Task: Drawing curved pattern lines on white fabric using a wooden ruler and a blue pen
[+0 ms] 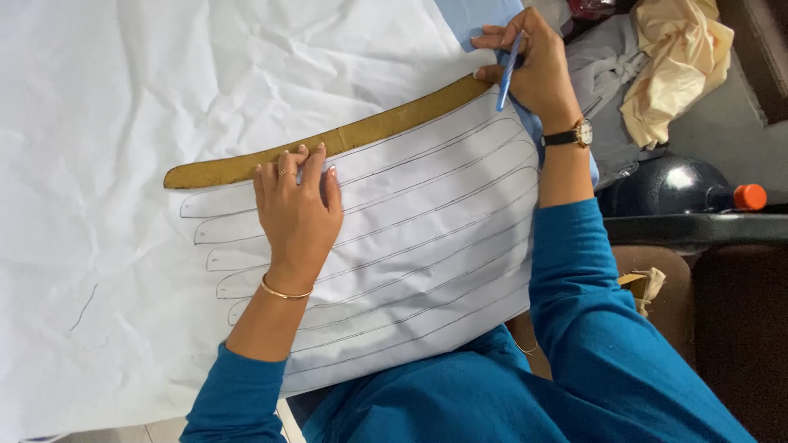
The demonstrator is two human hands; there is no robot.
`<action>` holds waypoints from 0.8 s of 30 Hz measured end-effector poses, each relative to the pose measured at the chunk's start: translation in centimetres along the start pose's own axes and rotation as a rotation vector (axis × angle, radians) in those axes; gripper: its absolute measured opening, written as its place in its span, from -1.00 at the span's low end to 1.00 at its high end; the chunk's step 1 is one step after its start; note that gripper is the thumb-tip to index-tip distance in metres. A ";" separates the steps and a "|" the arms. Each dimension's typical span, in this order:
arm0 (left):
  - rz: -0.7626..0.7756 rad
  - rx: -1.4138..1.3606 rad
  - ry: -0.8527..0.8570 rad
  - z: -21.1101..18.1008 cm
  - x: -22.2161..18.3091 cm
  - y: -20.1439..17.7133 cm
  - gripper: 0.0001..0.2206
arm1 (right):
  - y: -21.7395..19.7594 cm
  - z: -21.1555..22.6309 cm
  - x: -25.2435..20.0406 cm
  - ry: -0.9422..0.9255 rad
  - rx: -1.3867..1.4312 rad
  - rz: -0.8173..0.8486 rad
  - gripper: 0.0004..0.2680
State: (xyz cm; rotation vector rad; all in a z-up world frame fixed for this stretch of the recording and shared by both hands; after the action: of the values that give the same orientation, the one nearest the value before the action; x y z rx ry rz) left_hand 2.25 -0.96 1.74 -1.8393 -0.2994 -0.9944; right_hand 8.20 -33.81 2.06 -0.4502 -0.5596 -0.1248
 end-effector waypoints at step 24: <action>0.073 0.057 -0.046 0.3 -0.8 0.7 -0.78 | 0.2 0.7 -0.1 0.027 -0.075 -0.002 -0.66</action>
State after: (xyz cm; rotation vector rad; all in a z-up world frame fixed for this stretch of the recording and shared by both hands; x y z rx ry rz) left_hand 2.30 -0.81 0.65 -1.8101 -0.2838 -0.8860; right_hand 7.85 -33.35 2.45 -0.5205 -0.5304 -0.1540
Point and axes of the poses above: each hand's wrist, its own x-axis towards the middle knuckle, its own y-axis out of the palm, z = x × y, the point moved 3 cm from there along x, towards the middle knuckle, and after that the axes turned 13 degrees about -z, right-handed, at the moved point
